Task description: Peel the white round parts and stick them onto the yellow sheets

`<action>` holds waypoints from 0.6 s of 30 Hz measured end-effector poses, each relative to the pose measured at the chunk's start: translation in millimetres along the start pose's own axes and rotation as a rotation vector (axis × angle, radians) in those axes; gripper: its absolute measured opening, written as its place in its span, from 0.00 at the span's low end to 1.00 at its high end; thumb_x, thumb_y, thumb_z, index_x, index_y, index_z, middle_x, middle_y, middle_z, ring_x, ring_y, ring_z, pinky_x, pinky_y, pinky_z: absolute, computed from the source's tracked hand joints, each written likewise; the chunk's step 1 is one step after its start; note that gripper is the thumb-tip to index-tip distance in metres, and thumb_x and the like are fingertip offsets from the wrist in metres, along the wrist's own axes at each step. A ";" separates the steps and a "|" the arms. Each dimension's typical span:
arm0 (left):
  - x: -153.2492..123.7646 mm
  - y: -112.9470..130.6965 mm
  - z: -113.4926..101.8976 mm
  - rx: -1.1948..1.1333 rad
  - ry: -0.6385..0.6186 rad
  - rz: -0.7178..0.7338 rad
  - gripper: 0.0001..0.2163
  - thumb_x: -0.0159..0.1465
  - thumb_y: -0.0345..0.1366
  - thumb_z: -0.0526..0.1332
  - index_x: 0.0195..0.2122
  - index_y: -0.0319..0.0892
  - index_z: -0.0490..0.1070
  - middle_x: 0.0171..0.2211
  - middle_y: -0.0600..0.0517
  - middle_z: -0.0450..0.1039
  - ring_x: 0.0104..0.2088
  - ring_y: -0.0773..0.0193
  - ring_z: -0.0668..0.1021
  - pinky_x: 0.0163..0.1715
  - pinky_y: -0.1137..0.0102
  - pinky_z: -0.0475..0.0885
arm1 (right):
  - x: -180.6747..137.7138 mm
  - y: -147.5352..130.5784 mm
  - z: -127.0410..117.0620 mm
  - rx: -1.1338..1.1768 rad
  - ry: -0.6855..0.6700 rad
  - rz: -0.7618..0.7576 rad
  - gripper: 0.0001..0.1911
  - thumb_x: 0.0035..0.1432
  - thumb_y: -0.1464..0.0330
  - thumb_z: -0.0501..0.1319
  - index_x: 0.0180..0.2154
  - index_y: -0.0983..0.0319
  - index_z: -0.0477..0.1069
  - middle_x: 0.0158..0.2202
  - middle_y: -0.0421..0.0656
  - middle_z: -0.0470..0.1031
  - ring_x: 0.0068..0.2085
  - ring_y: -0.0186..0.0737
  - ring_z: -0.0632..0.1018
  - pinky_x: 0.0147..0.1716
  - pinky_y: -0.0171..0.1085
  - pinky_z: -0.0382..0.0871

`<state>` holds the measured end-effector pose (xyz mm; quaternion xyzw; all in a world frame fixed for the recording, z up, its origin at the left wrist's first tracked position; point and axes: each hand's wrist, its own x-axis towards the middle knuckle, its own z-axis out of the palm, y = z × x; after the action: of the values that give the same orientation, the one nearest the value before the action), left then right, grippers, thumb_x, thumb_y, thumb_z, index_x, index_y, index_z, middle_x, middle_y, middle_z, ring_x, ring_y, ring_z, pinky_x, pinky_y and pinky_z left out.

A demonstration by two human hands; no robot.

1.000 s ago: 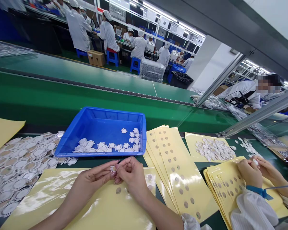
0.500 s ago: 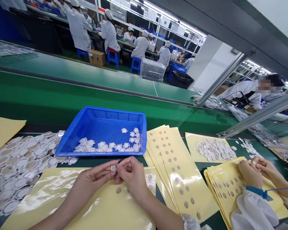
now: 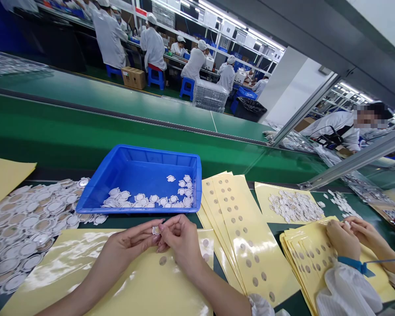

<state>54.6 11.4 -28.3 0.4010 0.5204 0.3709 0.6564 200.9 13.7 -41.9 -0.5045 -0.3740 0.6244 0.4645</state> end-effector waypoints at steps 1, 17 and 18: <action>0.0 0.1 0.2 0.000 0.001 0.001 0.25 0.45 0.46 0.70 0.45 0.46 0.79 0.30 0.55 0.82 0.33 0.64 0.81 0.36 0.78 0.73 | 0.0 0.2 0.0 -0.001 0.000 0.000 0.31 0.39 0.46 0.71 0.28 0.65 0.67 0.17 0.36 0.73 0.16 0.26 0.72 0.17 0.24 0.68; 1.9 -1.7 -1.4 -0.064 0.019 0.009 0.19 0.42 0.42 0.72 0.37 0.48 0.82 0.29 0.55 0.81 0.31 0.63 0.82 0.32 0.79 0.75 | -0.8 -3.5 2.9 0.024 0.003 0.003 0.30 0.38 0.46 0.72 0.26 0.64 0.67 0.15 0.36 0.72 0.16 0.26 0.72 0.17 0.25 0.68; 2.5 -2.6 -1.9 -0.068 0.024 0.011 0.18 0.42 0.42 0.72 0.36 0.49 0.82 0.29 0.55 0.81 0.31 0.63 0.82 0.31 0.79 0.75 | 0.0 -2.8 3.1 0.034 0.004 0.008 0.30 0.37 0.46 0.72 0.26 0.64 0.67 0.15 0.36 0.72 0.16 0.26 0.71 0.17 0.25 0.68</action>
<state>53.4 12.9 -31.9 0.3769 0.5132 0.3964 0.6614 198.4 14.5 -38.6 -0.4993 -0.3604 0.6314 0.4713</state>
